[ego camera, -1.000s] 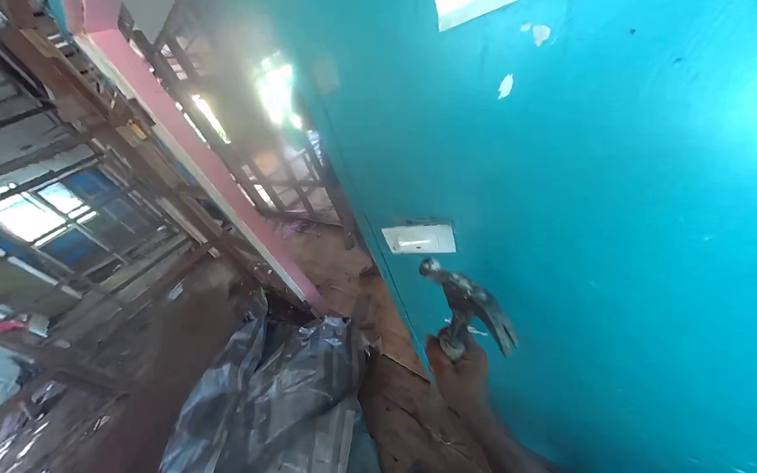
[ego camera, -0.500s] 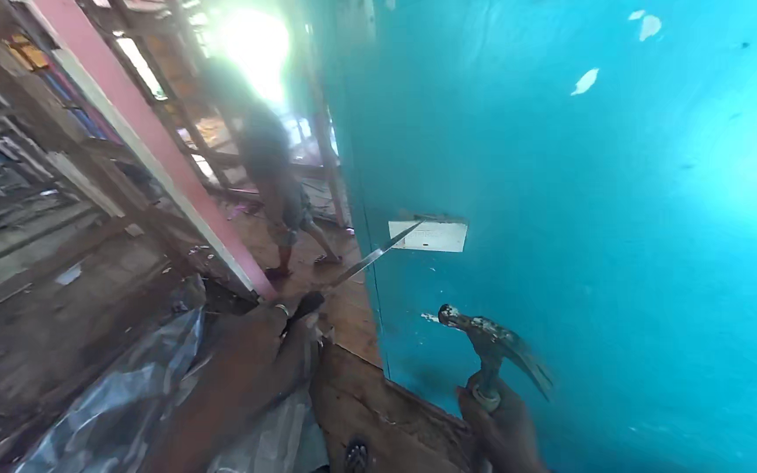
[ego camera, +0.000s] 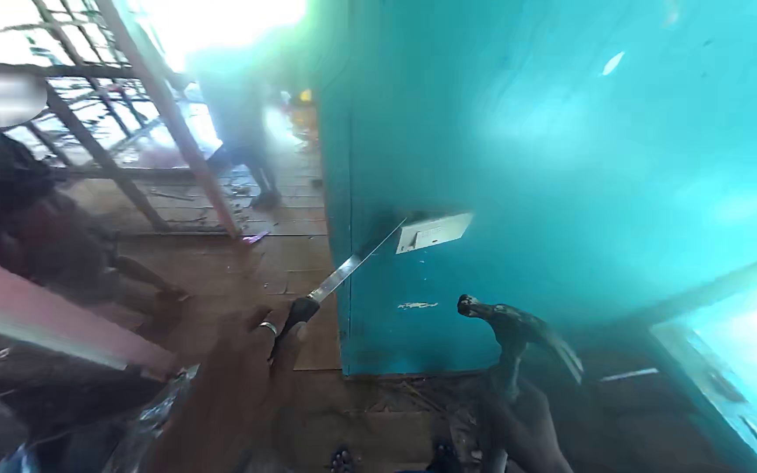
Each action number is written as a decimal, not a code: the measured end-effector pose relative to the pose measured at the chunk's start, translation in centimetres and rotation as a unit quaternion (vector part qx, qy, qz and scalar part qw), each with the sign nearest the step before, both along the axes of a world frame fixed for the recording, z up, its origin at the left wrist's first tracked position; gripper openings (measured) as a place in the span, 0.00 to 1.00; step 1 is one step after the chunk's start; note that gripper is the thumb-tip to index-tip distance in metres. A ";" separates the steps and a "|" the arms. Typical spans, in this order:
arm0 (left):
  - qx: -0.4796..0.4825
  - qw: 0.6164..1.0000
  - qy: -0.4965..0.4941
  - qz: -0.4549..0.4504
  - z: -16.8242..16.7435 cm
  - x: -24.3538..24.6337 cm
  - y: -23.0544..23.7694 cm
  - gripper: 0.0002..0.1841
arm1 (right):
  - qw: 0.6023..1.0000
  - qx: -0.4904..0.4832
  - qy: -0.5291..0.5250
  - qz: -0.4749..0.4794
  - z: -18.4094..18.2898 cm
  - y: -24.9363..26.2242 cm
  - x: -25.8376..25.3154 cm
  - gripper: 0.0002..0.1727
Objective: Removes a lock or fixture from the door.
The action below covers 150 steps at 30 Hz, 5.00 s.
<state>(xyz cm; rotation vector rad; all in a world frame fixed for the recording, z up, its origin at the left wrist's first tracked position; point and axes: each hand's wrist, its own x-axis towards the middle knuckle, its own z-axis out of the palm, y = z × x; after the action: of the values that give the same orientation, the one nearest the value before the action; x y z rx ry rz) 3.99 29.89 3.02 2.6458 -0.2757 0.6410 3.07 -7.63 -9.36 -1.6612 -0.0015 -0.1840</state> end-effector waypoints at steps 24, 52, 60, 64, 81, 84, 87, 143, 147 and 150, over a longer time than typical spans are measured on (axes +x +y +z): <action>-0.026 0.996 0.000 -0.080 -2.5 5.7 2.2 0.28 | 0.973 -0.117 0.017 -0.197 4.3 4.0 -0.5 0.08; -0.300 0.929 0.082 -0.203 -5.1 1.8 1.4 0.19 | 0.941 -0.172 0.094 -0.276 8.0 4.4 -0.7 0.04; -0.291 0.928 0.109 -0.205 -7.0 2.8 0.6 0.19 | 0.937 -0.160 0.112 -0.288 7.2 2.8 -1.9 0.05; -0.281 0.928 0.117 -0.214 -7.5 2.6 -0.1 0.21 | 0.930 -0.166 0.144 -0.296 7.7 3.0 -1.4 0.04; -0.271 0.930 0.131 -0.210 -6.5 2.2 -0.3 0.21 | 0.940 -0.194 0.111 -0.258 6.9 2.5 -0.5 0.11; -0.282 0.934 0.105 -0.191 -7.3 2.5 0.0 0.21 | 0.940 -0.188 0.089 -0.269 6.1 2.4 -0.6 0.11; -0.282 0.940 0.083 -0.172 -6.8 2.5 0.4 0.21 | 0.944 -0.173 0.072 -0.273 6.1 3.0 -0.9 0.09; -0.258 0.918 -0.292 0.069 -2.6 6.8 -20.3 0.25 | 0.960 -0.085 -0.236 0.126 11.5 -11.1 11.6 0.17; -0.120 0.937 -0.329 -0.001 -3.1 9.4 -20.7 0.14 | 0.970 -0.051 -0.216 0.103 9.9 -11.3 10.7 0.17; -0.056 0.946 -0.305 -0.089 -2.9 11.3 -18.5 0.02 | 0.980 -0.046 -0.184 0.060 8.6 -12.8 10.1 0.17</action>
<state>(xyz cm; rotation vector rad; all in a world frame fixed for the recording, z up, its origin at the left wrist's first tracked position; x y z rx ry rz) 15.25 11.35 0.14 2.2132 -0.6211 1.3566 13.13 -20.40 -0.71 -1.6924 -0.3940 -0.4033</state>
